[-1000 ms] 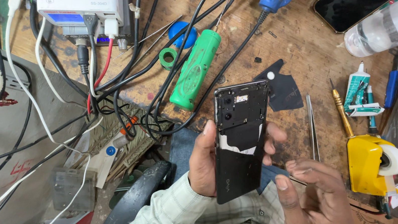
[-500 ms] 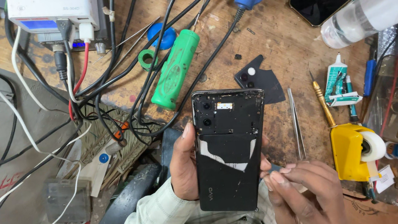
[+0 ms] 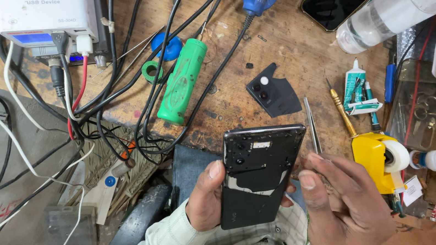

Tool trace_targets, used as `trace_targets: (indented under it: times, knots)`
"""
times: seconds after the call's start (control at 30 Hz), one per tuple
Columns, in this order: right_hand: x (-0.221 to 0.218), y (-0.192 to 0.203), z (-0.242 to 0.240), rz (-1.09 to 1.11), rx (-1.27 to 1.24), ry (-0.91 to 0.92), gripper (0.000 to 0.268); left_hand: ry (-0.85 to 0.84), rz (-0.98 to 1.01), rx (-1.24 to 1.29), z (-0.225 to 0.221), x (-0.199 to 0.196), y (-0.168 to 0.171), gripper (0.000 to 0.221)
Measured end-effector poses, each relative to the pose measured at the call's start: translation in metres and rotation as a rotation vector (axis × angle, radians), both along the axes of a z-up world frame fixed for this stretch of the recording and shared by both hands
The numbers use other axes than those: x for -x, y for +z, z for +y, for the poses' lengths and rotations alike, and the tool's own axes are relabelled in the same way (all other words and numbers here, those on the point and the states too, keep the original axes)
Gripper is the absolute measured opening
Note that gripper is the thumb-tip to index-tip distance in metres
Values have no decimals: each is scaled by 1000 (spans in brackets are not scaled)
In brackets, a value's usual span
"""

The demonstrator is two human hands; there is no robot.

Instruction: The person removes the back cover of a black smartphone using a metal prying tool. They then use tweezers to carefully lift and remove small internal components and adhesive pieces from the phone's interior.

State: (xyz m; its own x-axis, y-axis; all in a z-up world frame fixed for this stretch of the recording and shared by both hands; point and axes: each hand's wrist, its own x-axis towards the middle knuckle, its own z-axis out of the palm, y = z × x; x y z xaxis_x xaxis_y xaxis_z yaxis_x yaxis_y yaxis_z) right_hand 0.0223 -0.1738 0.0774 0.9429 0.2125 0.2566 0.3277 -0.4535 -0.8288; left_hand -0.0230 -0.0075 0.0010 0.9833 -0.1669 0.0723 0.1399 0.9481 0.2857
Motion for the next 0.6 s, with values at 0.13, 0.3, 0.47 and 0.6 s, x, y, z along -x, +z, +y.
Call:
trace_targets:
  times: [0.13,0.3,0.47,0.6]
  knots:
    - [-8,7,12,68,-3,-54,26,59,-58,-281,7,1,4,97]
    - [-15,12,21,44,53,-121,23,192,-148,-554,12,-3,10,93]
    - [-19,8,25,-72,69,-69,21,310,-264,-832,13,-6,15,88]
    - [-20,1,28,-111,97,-118,22,333,-255,-896,10,-4,12,89]
